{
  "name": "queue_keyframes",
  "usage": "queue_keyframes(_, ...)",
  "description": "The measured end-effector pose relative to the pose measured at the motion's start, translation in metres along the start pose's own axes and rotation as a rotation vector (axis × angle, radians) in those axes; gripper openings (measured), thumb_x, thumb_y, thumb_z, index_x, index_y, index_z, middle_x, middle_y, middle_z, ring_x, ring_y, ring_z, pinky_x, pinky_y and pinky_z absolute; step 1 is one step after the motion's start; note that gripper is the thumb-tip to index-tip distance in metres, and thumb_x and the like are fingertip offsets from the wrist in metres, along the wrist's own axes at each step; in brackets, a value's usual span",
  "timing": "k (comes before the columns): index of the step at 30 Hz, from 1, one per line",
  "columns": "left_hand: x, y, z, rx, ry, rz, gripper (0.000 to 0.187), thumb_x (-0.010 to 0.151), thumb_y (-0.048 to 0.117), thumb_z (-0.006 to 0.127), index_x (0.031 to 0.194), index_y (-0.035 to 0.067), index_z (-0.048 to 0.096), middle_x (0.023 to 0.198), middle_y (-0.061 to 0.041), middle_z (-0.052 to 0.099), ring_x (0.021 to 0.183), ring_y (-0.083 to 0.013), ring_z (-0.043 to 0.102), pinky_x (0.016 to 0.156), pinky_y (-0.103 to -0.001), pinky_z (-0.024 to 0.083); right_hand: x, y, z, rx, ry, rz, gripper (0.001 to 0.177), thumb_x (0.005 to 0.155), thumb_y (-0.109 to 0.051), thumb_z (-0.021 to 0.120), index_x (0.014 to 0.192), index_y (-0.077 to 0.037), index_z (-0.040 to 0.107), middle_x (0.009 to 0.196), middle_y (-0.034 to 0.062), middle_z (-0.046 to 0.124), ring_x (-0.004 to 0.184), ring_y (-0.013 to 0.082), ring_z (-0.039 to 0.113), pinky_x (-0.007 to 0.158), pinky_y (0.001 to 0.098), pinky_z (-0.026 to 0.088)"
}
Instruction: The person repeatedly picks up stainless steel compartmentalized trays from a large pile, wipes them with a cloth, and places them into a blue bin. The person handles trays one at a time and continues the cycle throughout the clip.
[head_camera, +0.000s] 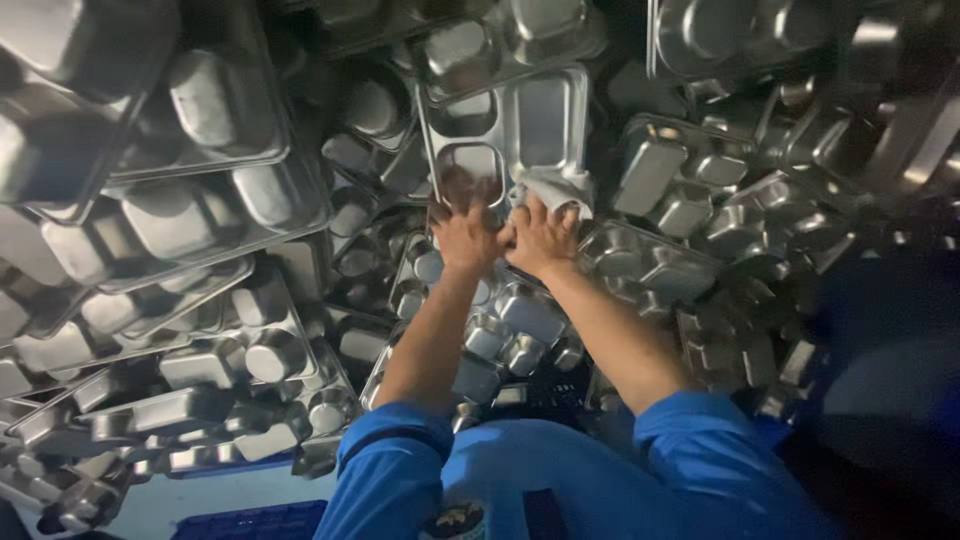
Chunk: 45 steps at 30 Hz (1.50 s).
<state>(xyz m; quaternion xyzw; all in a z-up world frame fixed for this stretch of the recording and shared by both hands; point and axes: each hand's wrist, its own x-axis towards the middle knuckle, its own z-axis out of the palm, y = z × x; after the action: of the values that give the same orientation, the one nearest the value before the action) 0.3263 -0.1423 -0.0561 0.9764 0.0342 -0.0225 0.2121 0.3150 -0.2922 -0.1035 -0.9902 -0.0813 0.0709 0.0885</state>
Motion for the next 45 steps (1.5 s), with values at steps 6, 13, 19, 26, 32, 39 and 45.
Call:
queue_keyframes(6,0.002,-0.006,0.001,0.043,-0.062,0.005,0.094,0.074,0.073,0.070,0.155,0.035,0.040,0.161,-0.023,0.030,0.144,-0.0588,0.023,0.115,-0.067,0.026,0.003,-0.002,-0.005,-0.004,-0.095,0.057,0.065,0.074,-0.040,0.073,0.133,-0.020,0.056,0.158,0.0164,0.032,0.146,0.0386,0.029,0.113,0.0686,0.012)
queue_keyframes(13,-0.003,-0.009,-0.008,0.017,-0.058,0.033,0.091,0.075,0.072,0.069,0.153,0.033,0.043,0.162,-0.021,0.031,0.144,-0.0567,0.024,0.114,-0.063,0.031,0.000,-0.008,-0.008,-0.062,-0.007,0.037,0.065,0.073,-0.045,0.073,0.131,-0.019,0.056,0.158,0.0178,0.029,0.148,0.0427,0.028,0.113,0.0681,0.009)
queue_keyframes(19,0.000,-0.012,-0.006,-0.081,-0.398,-0.135,0.097,0.083,0.077,0.061,0.165,0.030,0.039,0.151,-0.023,0.052,0.139,-0.0464,0.049,0.123,-0.059,0.038,-0.002,-0.008,0.004,-0.014,-0.016,0.058,0.063,0.081,-0.048,0.071,0.134,-0.018,0.055,0.162,0.0175,0.027,0.148,0.0435,0.027,0.113,0.0714,0.009)
queue_keyframes(26,-0.003,-0.009,-0.014,0.006,0.028,0.067,0.093,0.073,0.072,0.073,0.150,0.028,0.047,0.160,-0.017,0.034,0.140,-0.0525,0.031,0.114,-0.059,0.033,0.005,-0.009,-0.002,-0.090,-0.037,0.050,0.073,0.074,-0.049,0.071,0.137,-0.017,0.052,0.161,0.0153,0.025,0.150,0.0374,0.025,0.111,0.0715,0.010)
queue_keyframes(32,-0.001,-0.012,-0.007,0.005,-0.036,0.032,0.091,0.073,0.071,0.073,0.148,0.025,0.051,0.162,-0.017,0.034,0.140,-0.0515,0.034,0.114,-0.059,0.035,0.003,-0.011,0.000,-0.032,-0.075,0.074,0.084,0.070,-0.060,0.072,0.139,-0.018,0.051,0.161,0.0145,0.025,0.150,0.0397,0.024,0.112,0.0695,0.010)
queue_keyframes(39,-0.004,-0.013,-0.014,-0.002,-0.173,-0.019,0.094,0.075,0.072,0.069,0.155,0.030,0.044,0.160,-0.015,0.033,0.139,-0.0483,0.040,0.112,-0.058,0.037,-0.003,-0.017,-0.001,-0.083,-0.040,0.077,0.081,0.076,-0.066,0.069,0.137,-0.014,0.052,0.159,0.0169,0.028,0.147,0.0452,0.027,0.113,0.0713,0.010)
queue_keyframes(45,0.001,-0.009,-0.016,0.059,-0.109,0.023,0.098,0.073,0.073,0.072,0.155,0.033,0.036,0.166,-0.013,0.021,0.143,-0.0523,0.030,0.115,-0.060,0.033,0.004,-0.015,-0.003,-0.078,-0.068,0.083,0.081,0.076,-0.065,0.070,0.137,-0.015,0.052,0.161,0.0175,0.027,0.146,0.0440,0.029,0.112,0.0714,0.009)
